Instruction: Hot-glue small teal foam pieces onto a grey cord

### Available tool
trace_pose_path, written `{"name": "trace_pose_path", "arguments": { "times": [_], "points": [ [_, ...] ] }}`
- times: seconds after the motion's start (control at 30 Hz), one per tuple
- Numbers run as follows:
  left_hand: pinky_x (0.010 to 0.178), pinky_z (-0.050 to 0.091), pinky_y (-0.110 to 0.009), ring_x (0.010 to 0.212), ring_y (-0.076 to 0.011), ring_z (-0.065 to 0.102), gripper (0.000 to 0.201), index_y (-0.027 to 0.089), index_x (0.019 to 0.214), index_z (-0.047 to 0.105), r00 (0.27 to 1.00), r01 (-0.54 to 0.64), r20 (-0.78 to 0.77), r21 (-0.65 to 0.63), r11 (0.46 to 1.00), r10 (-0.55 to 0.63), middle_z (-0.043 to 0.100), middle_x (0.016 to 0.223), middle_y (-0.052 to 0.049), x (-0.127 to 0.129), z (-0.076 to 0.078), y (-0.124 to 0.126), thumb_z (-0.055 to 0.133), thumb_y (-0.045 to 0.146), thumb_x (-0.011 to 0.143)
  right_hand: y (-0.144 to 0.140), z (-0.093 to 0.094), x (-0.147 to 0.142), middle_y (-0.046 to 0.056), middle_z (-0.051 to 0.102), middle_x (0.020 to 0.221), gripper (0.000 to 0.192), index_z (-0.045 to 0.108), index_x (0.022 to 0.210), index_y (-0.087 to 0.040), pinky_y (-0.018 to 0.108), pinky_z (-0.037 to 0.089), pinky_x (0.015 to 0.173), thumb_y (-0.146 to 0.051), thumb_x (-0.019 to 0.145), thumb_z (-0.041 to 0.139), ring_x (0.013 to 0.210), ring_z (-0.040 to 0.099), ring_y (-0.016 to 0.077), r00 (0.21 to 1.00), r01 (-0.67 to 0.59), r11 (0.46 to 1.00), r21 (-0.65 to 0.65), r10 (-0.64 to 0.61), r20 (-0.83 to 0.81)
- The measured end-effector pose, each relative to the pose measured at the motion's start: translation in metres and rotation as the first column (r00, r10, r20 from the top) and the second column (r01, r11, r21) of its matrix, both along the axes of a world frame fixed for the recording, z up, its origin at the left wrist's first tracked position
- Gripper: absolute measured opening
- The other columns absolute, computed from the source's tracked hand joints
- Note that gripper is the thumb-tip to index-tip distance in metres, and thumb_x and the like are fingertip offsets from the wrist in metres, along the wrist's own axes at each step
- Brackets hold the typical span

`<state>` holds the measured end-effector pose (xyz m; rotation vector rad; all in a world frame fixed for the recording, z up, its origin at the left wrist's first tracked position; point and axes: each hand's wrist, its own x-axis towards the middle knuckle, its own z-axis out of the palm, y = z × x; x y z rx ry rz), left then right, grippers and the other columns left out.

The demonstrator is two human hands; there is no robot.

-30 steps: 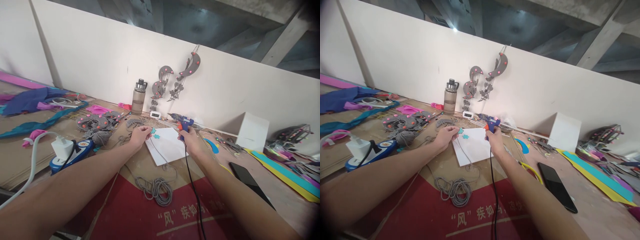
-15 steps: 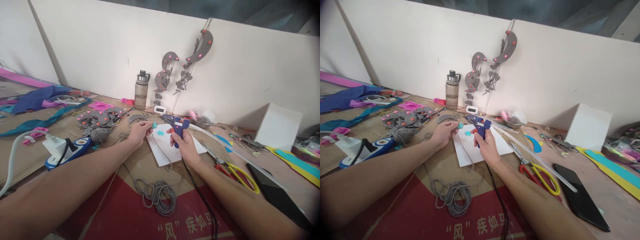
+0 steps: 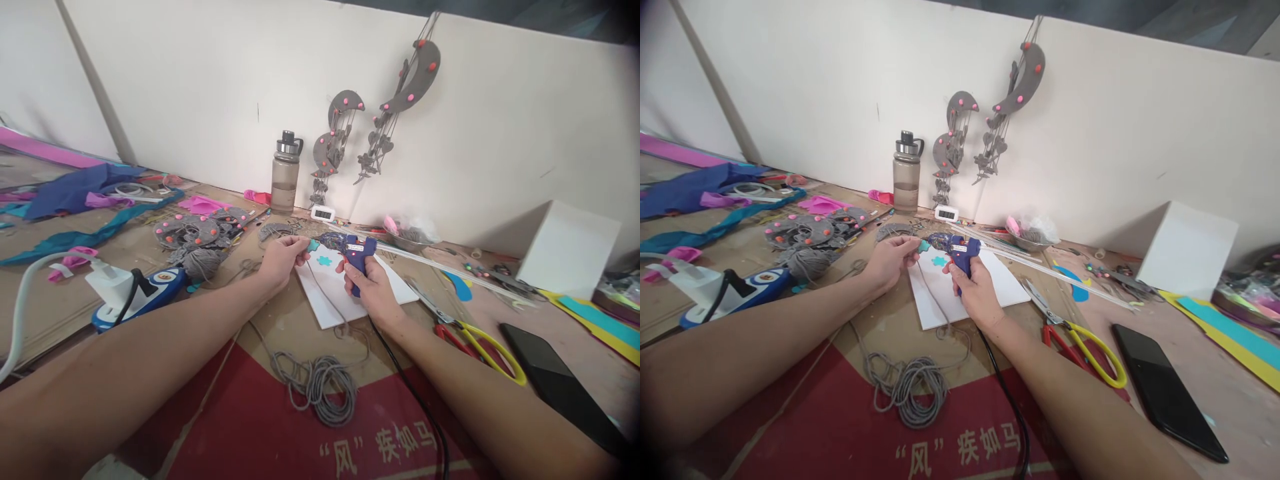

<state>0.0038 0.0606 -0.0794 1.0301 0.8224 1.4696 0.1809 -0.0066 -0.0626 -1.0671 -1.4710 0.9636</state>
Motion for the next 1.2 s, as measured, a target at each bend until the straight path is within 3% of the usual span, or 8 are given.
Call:
{"name": "trace_pose_path", "arguments": {
  "times": [0.87, 1.2],
  "points": [
    [0.045, 0.031, -0.020, 0.046, -0.0064, 0.045, 0.018, 0.012, 0.066, 0.063, 0.999, 0.011, 0.031, 0.017, 1.000, -0.011, 0.056, 0.053, -0.001, 0.0005, 0.0024, -0.0017, 0.072, 0.028, 0.065, 0.0023, -0.0040, 0.0002, -0.003, 0.058, 0.081, 0.026, 0.051, 0.091, -0.020, 0.023, 0.035, 0.047, -0.039, 0.078, 0.063, 0.051, 0.041, 0.0063, 0.984, -0.067, 0.998, -0.019, 0.063, -0.166],
    [0.045, 0.030, -0.020, 0.047, -0.0066, 0.046, 0.018, 0.012, 0.067, 0.062, 1.000, 0.008, 0.029, 0.014, 1.000, -0.008, 0.055, 0.052, 0.000, -0.0002, 0.0061, -0.0043, 0.072, 0.027, 0.064, 0.0039, -0.0066, 0.0017, -0.001, 0.057, 0.080, 0.028, 0.051, 0.090, -0.020, 0.023, 0.035, 0.046, -0.041, 0.077, 0.064, 0.051, 0.042, 0.0065, 0.994, -0.033, 0.999, -0.031, 0.030, -0.101]
  ]
}}
